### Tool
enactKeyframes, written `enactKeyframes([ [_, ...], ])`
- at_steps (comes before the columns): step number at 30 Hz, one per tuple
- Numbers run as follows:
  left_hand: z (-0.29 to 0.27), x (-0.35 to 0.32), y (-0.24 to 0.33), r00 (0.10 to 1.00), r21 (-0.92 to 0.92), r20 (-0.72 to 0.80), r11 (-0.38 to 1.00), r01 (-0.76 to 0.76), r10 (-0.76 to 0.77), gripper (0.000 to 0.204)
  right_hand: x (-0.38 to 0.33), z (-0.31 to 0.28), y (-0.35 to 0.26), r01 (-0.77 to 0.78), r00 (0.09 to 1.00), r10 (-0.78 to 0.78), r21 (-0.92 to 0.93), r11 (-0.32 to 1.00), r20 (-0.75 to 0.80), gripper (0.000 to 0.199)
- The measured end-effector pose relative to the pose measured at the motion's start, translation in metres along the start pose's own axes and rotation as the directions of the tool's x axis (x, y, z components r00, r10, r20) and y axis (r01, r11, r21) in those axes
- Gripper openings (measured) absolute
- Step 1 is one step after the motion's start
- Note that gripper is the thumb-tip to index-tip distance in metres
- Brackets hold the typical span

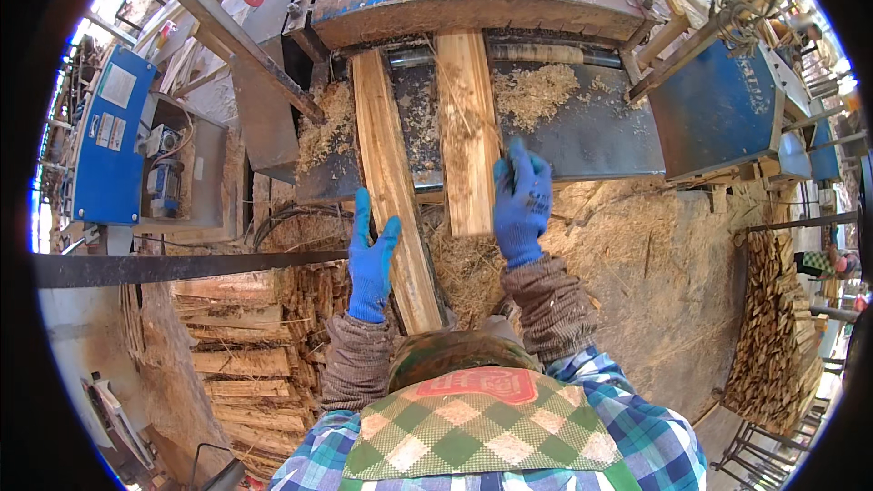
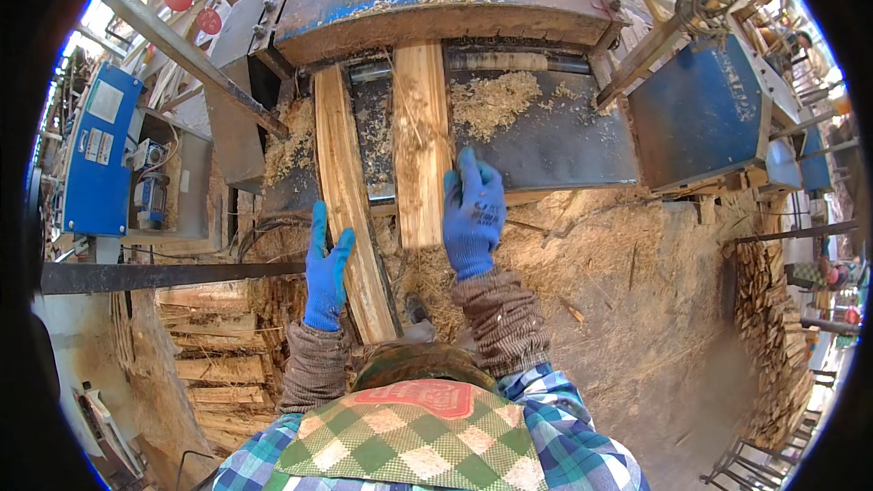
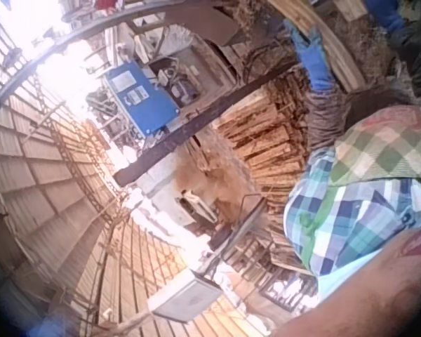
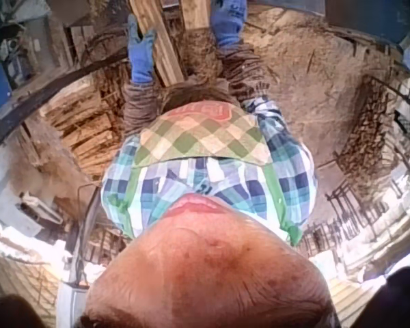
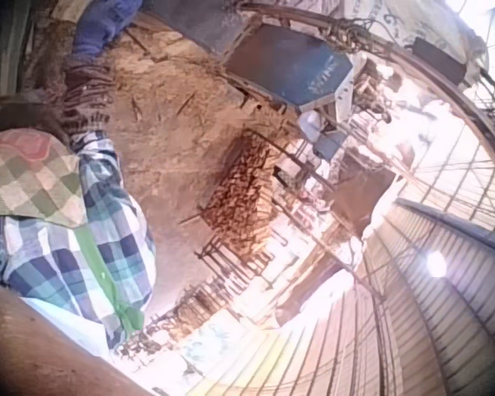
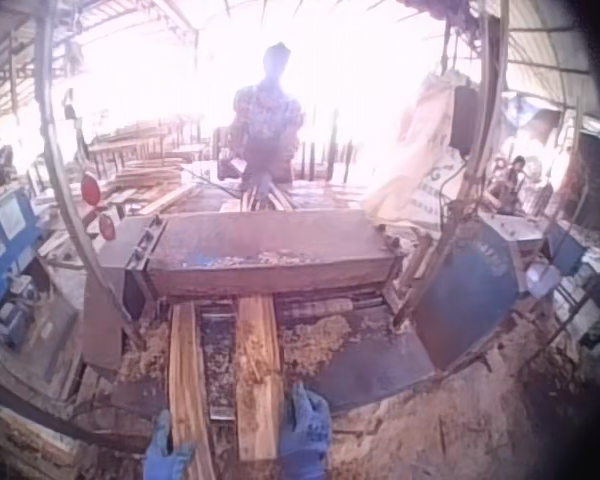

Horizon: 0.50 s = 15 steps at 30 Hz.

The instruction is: The person repeatedly picks up wooden planks from a pile, places them onto a machine table, and then removes them after processing. The person stacks the processed planks in a separate pile. The task is performed continuously throughout the clip.

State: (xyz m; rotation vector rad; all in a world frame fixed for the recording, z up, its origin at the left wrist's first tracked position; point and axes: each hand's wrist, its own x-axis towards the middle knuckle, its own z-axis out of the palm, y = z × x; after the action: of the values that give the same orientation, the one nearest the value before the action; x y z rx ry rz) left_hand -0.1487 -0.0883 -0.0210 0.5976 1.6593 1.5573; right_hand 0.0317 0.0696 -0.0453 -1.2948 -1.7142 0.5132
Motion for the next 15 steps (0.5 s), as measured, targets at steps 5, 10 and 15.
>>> enactKeyframes([
  [5,-0.001,-0.001,-0.003,1.000,-0.036,0.007,0.999,0.020,-0.019,0.075,0.061,0.031,-0.010,-0.177,0.977,0.164,-0.090,0.980,-0.134,0.043],
  [10,-0.004,0.002,-0.001,0.999,-0.049,0.030,0.999,0.011,-0.009,0.076,0.067,0.033,-0.019,-0.272,0.957,0.264,-0.051,0.961,-0.124,0.045],
  [15,-0.006,0.011,-0.011,0.998,-0.039,0.061,0.999,0.000,0.002,0.075,0.051,0.012,-0.007,-0.050,0.994,0.051,-0.018,0.999,0.098,0.045],
])
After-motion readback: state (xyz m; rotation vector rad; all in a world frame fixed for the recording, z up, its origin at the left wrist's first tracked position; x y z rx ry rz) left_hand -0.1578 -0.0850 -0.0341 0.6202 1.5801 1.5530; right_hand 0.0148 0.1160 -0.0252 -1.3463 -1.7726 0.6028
